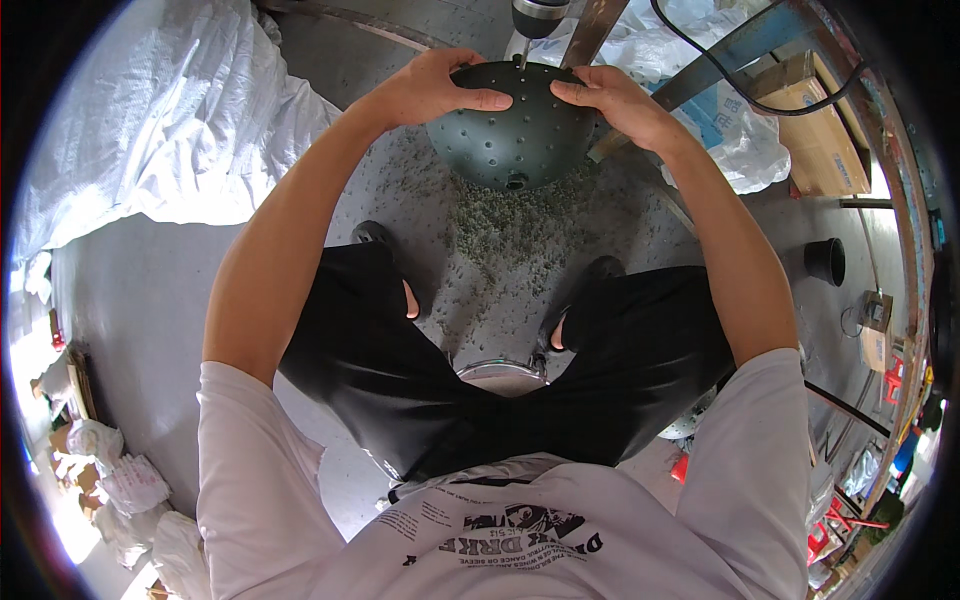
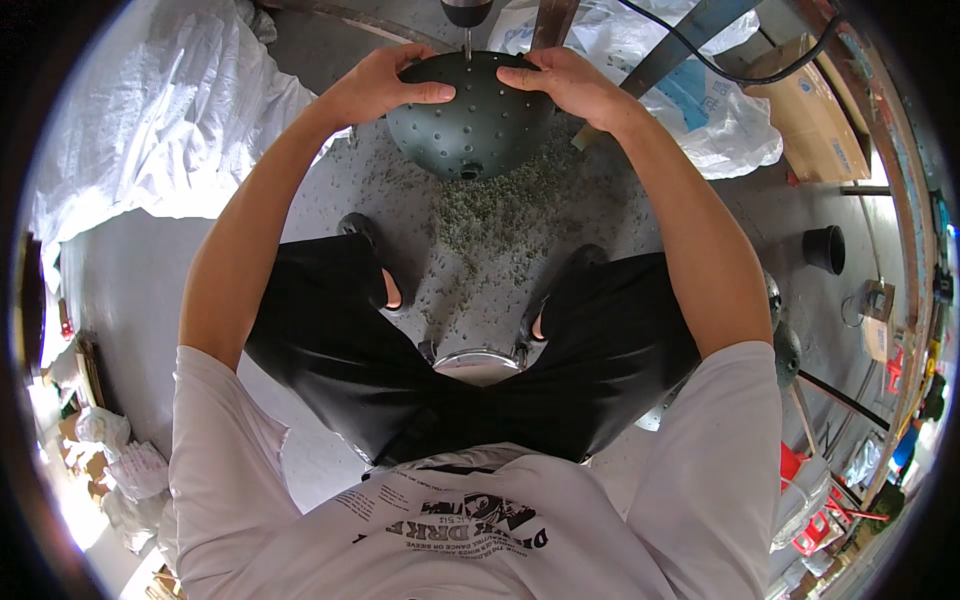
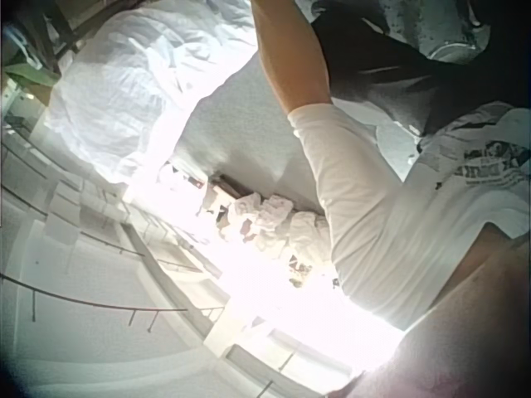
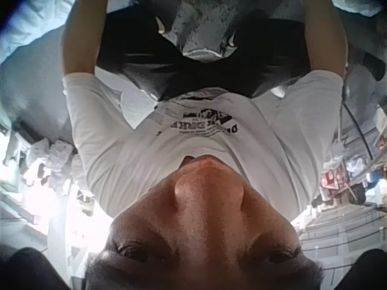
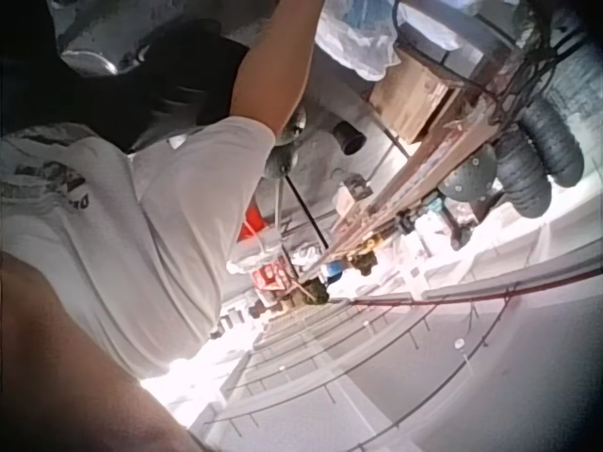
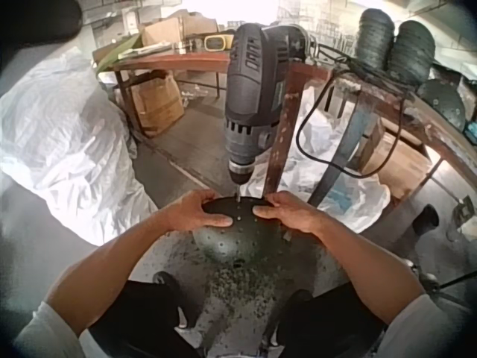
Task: Using a drill press to drill holes into a green hemispherical plastic shell.
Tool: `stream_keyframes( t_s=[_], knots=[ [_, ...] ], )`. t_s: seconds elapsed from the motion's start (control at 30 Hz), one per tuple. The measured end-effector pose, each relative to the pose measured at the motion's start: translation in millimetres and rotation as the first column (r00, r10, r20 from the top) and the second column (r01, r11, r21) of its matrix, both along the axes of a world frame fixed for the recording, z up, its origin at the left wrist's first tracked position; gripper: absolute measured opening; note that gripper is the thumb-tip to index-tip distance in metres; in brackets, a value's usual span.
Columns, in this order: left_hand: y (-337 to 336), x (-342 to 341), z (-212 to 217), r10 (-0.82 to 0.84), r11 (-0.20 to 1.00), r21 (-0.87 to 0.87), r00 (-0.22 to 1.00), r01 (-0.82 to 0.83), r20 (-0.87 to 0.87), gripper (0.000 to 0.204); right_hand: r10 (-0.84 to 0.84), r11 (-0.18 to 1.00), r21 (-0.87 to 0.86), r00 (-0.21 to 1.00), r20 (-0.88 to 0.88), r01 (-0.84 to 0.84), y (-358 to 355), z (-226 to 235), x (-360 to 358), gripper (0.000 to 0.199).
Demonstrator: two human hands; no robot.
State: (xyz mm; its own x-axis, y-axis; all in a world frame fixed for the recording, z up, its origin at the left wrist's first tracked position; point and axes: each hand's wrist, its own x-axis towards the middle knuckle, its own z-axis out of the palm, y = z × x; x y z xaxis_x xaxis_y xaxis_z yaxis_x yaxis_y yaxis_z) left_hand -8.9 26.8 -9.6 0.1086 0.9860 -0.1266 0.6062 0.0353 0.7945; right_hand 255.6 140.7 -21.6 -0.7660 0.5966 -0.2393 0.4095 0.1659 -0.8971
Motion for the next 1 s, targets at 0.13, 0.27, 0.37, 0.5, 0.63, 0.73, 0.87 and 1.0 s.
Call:
stream_keyframes(
  t_s=[0.13,0.27,0.37,0.5,0.63,0.73,0.87,1.0],
  knots=[
    [-1.5,0.3,2.8,-0.003,1.0,0.009,1.0,0.003,0.002,0.07,-0.028,1.0,0.004,0.999,-0.035,0.028,-1.5,-0.3,-0.1,0.066],
    [-2.0,0.2,4.5,0.005,1.0,0.002,1.0,-0.005,-0.001,0.072,-0.009,1.0,-0.006,0.999,-0.034,0.009,-1.4,0.3,-0.7,0.067],
    [-0.9,0.0,5.2,-0.002,1.0,-0.001,1.0,0.002,0.022,0.07,-0.026,1.0,0.013,0.999,-0.03,0.026,0.4,-3.4,-1.6,0.067],
    [-0.9,-1.9,3.8,0.011,1.0,-0.005,1.0,-0.011,0.02,0.068,-0.132,0.989,0.056,0.99,-0.059,0.135,-7.3,-2.2,-4.6,0.065],
    [2.1,0.1,6.7,0.008,0.999,-0.039,0.997,-0.005,0.076,0.063,-0.01,0.998,-0.063,0.999,-0.032,0.008,0.2,-0.8,-2.1,0.061],
    [2.3,-1.9,5.7,0.007,0.999,-0.051,0.996,-0.003,0.085,0.06,-0.022,0.997,-0.069,0.998,-0.054,0.019,-2.1,-0.6,-3.7,0.059],
    [3.9,-4.0,4.6,-0.019,0.998,-0.05,0.993,0.025,0.118,0.057,-0.023,0.998,-0.055,0.998,-0.053,0.02,-1.9,-1.3,-4.8,0.052],
    [0.7,-4.2,8.7,-0.025,0.999,-0.036,0.996,0.028,0.088,0.055,-0.003,0.996,-0.089,0.999,-0.041,0.0,-8.0,6.2,-5.5,0.052]
  ],
)
